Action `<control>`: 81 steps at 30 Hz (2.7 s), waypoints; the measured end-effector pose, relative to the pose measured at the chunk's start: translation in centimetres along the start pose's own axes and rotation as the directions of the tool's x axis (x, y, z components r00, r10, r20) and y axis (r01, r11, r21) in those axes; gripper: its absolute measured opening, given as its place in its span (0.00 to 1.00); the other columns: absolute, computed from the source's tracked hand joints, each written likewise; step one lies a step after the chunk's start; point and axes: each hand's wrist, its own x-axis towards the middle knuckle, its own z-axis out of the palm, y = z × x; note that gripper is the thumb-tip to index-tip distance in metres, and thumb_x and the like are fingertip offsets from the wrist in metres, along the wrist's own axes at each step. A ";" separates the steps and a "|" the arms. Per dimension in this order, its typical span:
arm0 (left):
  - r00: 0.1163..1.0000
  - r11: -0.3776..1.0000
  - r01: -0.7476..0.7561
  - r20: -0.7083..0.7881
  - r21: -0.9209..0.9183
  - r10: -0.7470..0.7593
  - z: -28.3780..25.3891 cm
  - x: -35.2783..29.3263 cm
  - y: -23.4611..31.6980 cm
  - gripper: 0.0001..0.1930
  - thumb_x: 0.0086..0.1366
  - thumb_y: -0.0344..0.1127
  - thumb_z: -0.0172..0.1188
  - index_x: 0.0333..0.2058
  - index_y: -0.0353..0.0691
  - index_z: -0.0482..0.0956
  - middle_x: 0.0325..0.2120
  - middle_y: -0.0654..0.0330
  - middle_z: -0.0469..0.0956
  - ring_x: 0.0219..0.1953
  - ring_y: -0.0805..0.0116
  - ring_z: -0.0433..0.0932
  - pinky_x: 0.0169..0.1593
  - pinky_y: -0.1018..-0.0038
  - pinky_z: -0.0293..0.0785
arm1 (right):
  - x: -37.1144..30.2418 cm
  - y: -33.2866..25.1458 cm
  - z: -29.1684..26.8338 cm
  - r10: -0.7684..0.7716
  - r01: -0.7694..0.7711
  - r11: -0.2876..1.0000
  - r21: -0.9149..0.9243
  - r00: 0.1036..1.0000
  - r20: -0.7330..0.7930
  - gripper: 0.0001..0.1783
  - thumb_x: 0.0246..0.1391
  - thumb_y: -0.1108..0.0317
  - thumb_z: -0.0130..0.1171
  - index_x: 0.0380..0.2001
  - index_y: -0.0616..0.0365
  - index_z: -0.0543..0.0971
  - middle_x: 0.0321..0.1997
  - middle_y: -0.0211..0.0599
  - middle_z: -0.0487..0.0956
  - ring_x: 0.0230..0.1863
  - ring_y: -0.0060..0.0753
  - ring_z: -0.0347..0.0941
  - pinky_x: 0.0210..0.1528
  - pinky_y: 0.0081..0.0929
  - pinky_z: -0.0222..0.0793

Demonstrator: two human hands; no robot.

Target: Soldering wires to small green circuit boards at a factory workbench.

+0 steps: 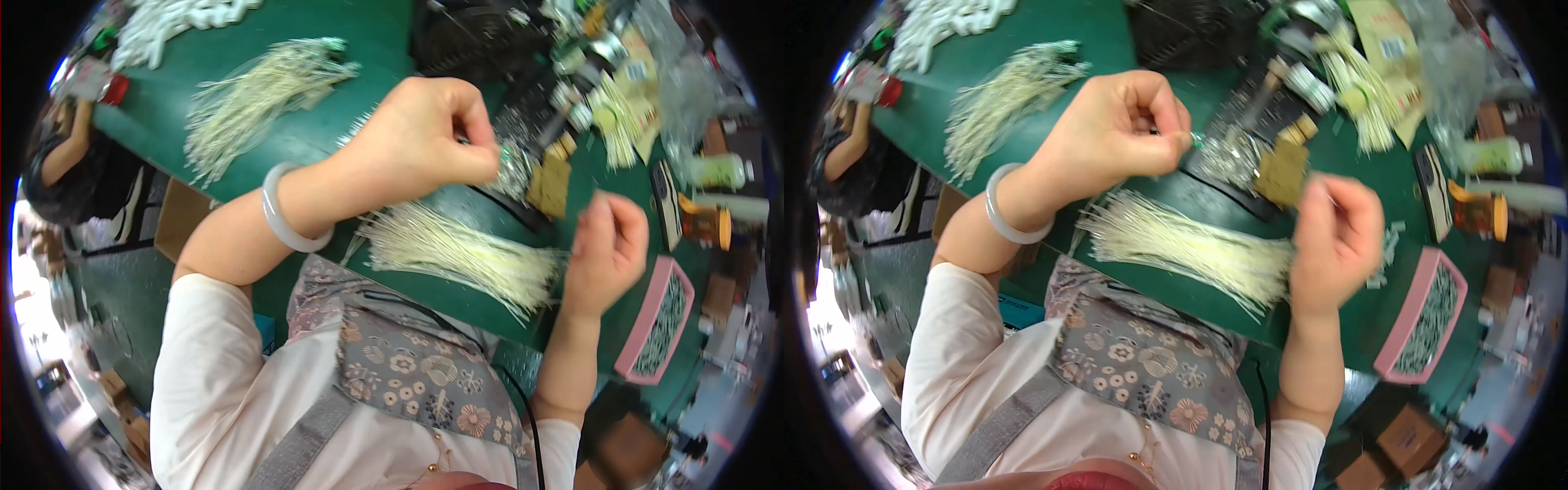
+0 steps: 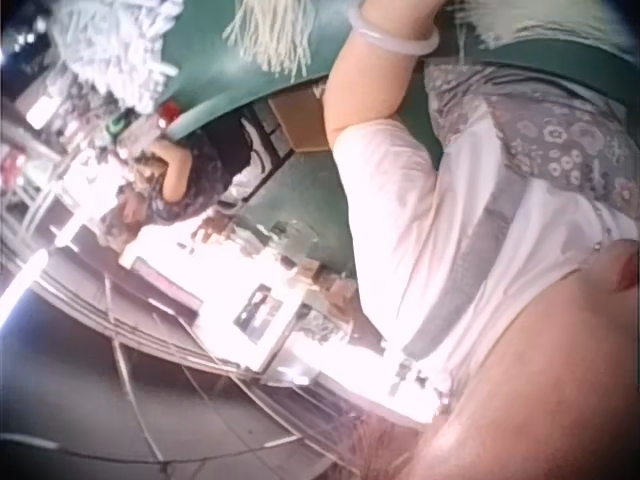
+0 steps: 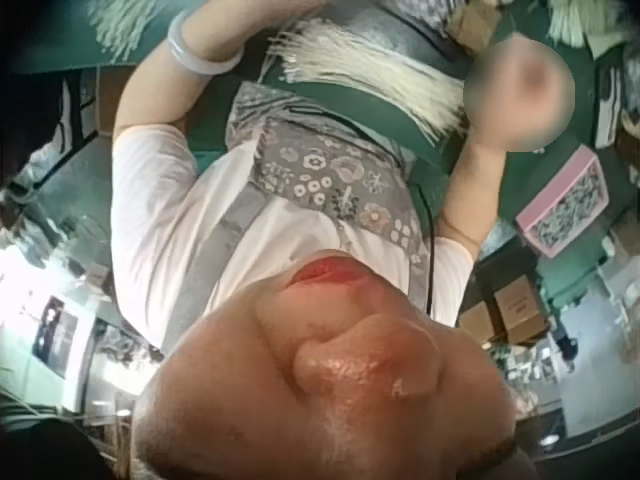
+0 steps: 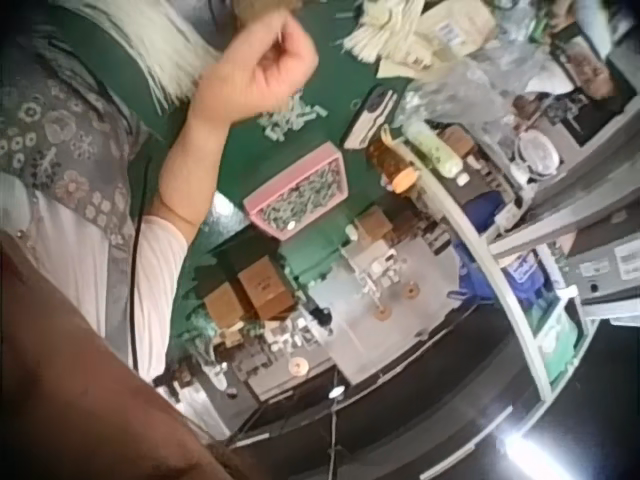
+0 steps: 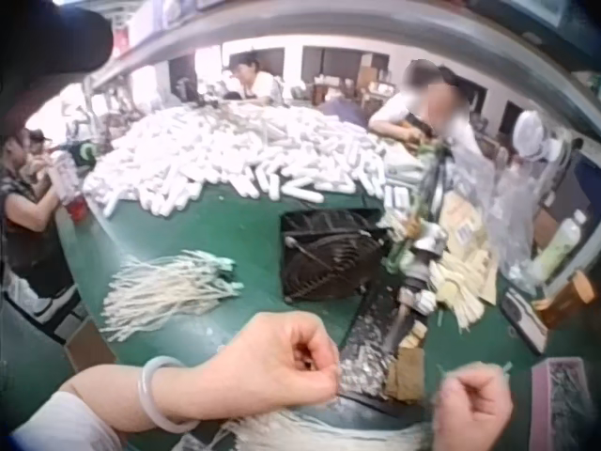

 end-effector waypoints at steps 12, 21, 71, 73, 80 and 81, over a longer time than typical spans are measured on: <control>0.866 0.472 0.086 -0.300 0.877 0.400 -12.6 -1.0 2.0 0.07 0.47 0.32 0.58 0.20 0.34 0.71 0.18 0.50 0.73 0.21 0.54 0.73 0.27 0.67 0.69 | 1.3 -1.3 -4.2 0.064 -0.028 0.987 0.157 0.971 -0.231 0.07 0.55 0.74 0.49 0.36 0.67 0.73 0.16 0.26 0.64 0.13 0.12 0.50 0.14 0.10 0.44; 0.864 0.350 -0.024 -0.156 0.937 0.478 -11.2 -2.8 3.1 0.10 0.52 0.34 0.61 0.33 0.36 0.75 0.33 0.58 0.76 0.34 0.62 0.75 0.37 0.73 0.70 | 2.1 -0.8 -7.2 -0.011 0.056 0.974 0.220 0.979 -0.202 0.13 0.47 0.83 0.55 0.38 0.64 0.69 0.22 0.22 0.62 0.18 0.09 0.51 0.19 0.09 0.44; 0.971 0.467 -0.215 0.135 0.858 0.200 -4.4 1.5 -3.0 0.05 0.52 0.34 0.58 0.27 0.40 0.76 0.27 0.56 0.72 0.35 0.56 0.72 0.37 0.66 0.69 | 3.7 -0.4 -6.6 0.136 -0.037 0.826 -0.563 0.981 0.136 0.08 0.43 0.72 0.61 0.28 0.63 0.76 0.20 0.27 0.73 0.21 0.15 0.61 0.24 0.16 0.58; 0.970 0.461 -0.231 0.166 0.857 0.177 -4.6 1.8 -2.8 0.05 0.52 0.34 0.58 0.27 0.40 0.75 0.28 0.56 0.72 0.35 0.56 0.72 0.37 0.66 0.69 | 3.7 -0.1 -6.8 0.153 -0.056 0.843 -0.536 0.979 0.137 0.09 0.44 0.72 0.60 0.31 0.63 0.77 0.21 0.26 0.73 0.22 0.14 0.63 0.26 0.16 0.60; 0.957 0.415 -0.285 0.284 0.864 0.065 -4.7 2.1 -1.7 0.06 0.55 0.35 0.57 0.27 0.39 0.74 0.31 0.56 0.72 0.37 0.56 0.72 0.39 0.65 0.69 | 3.8 0.5 -6.8 0.167 -0.122 0.902 -0.414 0.983 0.075 0.10 0.49 0.71 0.58 0.35 0.64 0.77 0.25 0.27 0.75 0.28 0.14 0.68 0.33 0.15 0.65; 0.951 0.391 -0.293 0.308 0.873 0.027 -4.7 2.1 -1.7 0.06 0.55 0.35 0.56 0.28 0.39 0.74 0.31 0.56 0.72 0.37 0.56 0.72 0.39 0.65 0.69 | 3.7 0.4 -6.7 0.168 -0.122 0.902 -0.414 0.983 0.077 0.10 0.49 0.71 0.58 0.35 0.64 0.77 0.25 0.27 0.75 0.28 0.14 0.68 0.33 0.15 0.65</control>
